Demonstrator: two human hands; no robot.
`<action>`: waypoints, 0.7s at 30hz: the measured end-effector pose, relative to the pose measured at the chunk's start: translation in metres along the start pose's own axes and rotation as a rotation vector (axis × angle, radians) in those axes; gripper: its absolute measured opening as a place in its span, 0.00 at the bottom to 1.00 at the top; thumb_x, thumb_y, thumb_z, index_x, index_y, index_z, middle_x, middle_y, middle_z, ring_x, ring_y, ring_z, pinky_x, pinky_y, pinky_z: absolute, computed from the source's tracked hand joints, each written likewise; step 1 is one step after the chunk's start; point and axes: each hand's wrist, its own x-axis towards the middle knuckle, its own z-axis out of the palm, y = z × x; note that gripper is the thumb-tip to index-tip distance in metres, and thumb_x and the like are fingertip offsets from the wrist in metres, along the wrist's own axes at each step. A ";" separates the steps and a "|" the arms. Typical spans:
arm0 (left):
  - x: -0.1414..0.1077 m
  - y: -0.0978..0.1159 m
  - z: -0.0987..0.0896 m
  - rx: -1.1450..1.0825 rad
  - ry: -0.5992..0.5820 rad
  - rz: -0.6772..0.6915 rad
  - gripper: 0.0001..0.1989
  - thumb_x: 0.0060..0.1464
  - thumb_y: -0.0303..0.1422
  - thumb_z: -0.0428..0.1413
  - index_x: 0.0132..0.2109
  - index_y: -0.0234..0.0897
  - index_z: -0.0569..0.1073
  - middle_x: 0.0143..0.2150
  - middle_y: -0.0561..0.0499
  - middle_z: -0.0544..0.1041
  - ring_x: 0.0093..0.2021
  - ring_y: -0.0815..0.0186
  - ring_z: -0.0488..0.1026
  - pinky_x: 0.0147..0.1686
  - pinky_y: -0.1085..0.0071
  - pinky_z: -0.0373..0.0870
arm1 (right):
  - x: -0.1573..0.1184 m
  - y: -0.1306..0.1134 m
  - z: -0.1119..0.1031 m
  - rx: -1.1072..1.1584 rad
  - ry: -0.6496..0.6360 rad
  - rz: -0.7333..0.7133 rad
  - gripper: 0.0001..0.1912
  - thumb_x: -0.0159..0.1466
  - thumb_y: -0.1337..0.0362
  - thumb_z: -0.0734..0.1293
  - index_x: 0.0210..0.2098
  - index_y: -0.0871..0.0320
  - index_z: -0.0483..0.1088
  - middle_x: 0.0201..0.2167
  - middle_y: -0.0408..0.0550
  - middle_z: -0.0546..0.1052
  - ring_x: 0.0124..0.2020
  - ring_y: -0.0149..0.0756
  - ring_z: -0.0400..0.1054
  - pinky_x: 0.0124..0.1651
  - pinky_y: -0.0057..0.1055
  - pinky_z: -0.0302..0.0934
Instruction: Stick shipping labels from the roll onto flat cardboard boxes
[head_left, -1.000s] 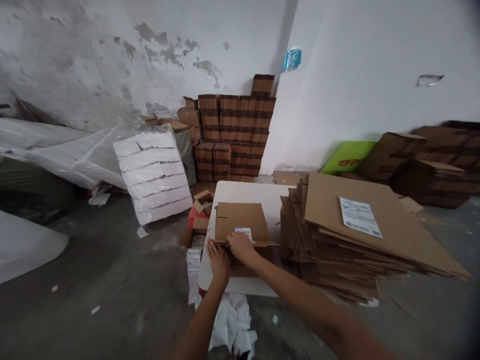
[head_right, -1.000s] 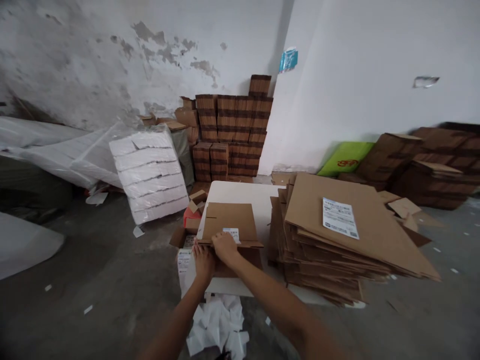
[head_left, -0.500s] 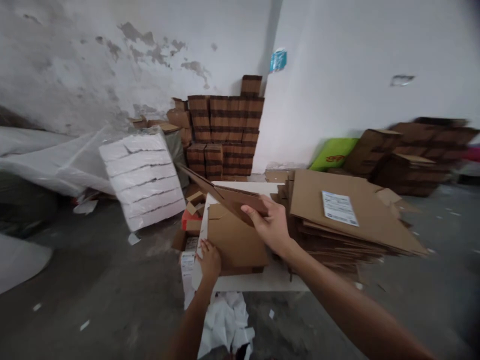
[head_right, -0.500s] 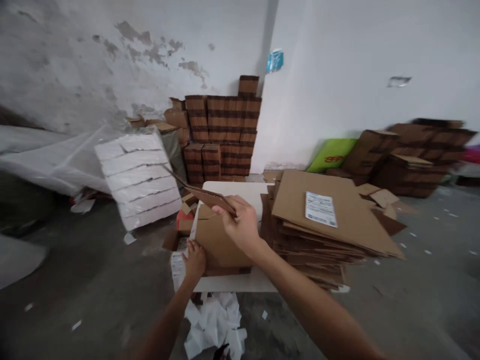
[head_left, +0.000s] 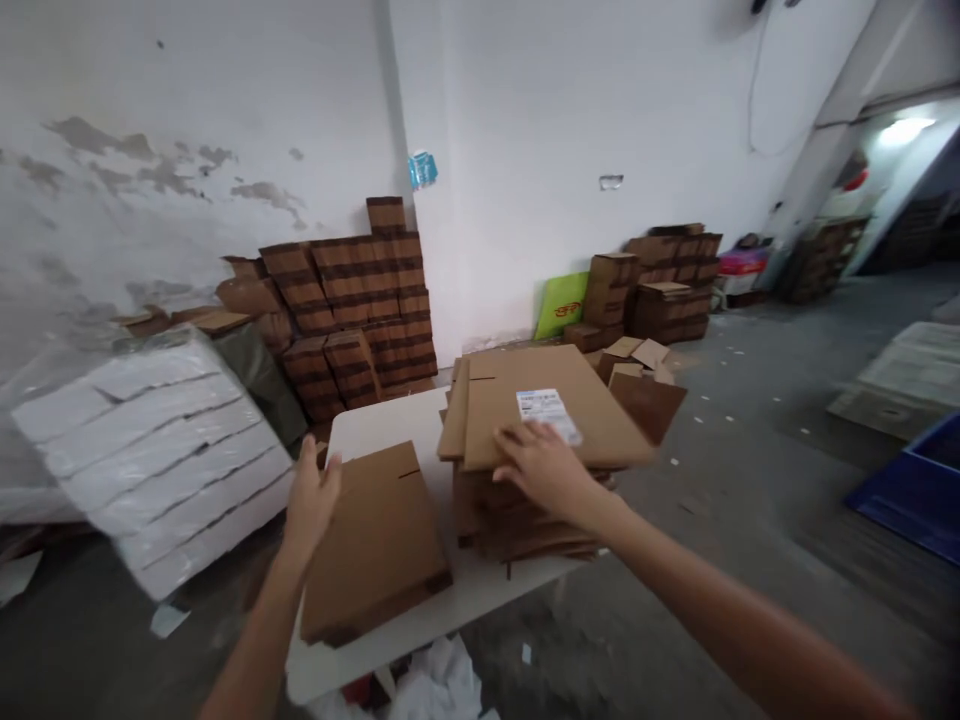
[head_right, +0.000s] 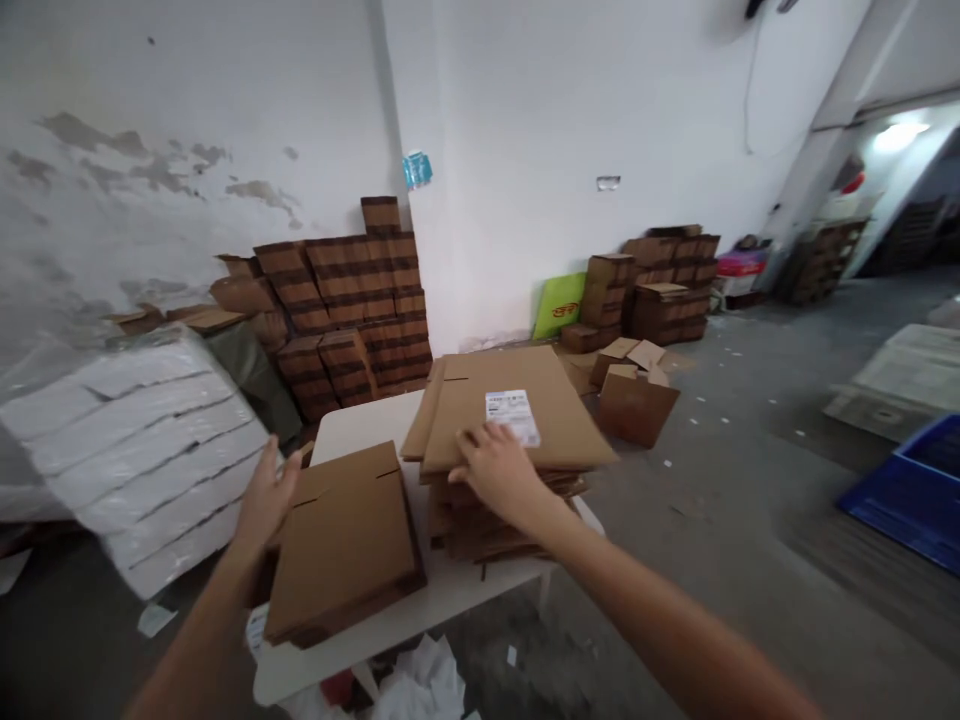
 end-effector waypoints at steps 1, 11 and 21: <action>0.007 0.049 -0.002 -0.073 -0.017 0.109 0.32 0.59 0.44 0.39 0.65 0.30 0.49 0.66 0.41 0.53 0.65 0.62 0.52 0.62 0.65 0.51 | -0.014 0.016 0.002 0.070 -0.044 -0.037 0.26 0.58 0.59 0.67 0.54 0.62 0.65 0.49 0.59 0.70 0.50 0.50 0.61 0.53 0.49 0.56; -0.011 0.387 0.210 0.261 -0.543 0.724 0.35 0.58 0.50 0.37 0.66 0.36 0.43 0.68 0.45 0.43 0.67 0.59 0.38 0.63 0.53 0.37 | -0.215 0.280 0.080 0.765 0.487 1.021 0.19 0.64 0.54 0.54 0.43 0.59 0.67 0.43 0.54 0.72 0.48 0.41 0.64 0.51 0.38 0.57; 0.015 0.403 0.250 0.404 -0.521 0.668 0.31 0.60 0.46 0.36 0.66 0.42 0.40 0.69 0.49 0.43 0.67 0.61 0.39 0.62 0.55 0.45 | -0.254 0.377 0.255 1.030 -0.234 1.357 0.19 0.66 0.53 0.56 0.37 0.63 0.69 0.39 0.50 0.74 0.43 0.35 0.68 0.50 0.40 0.59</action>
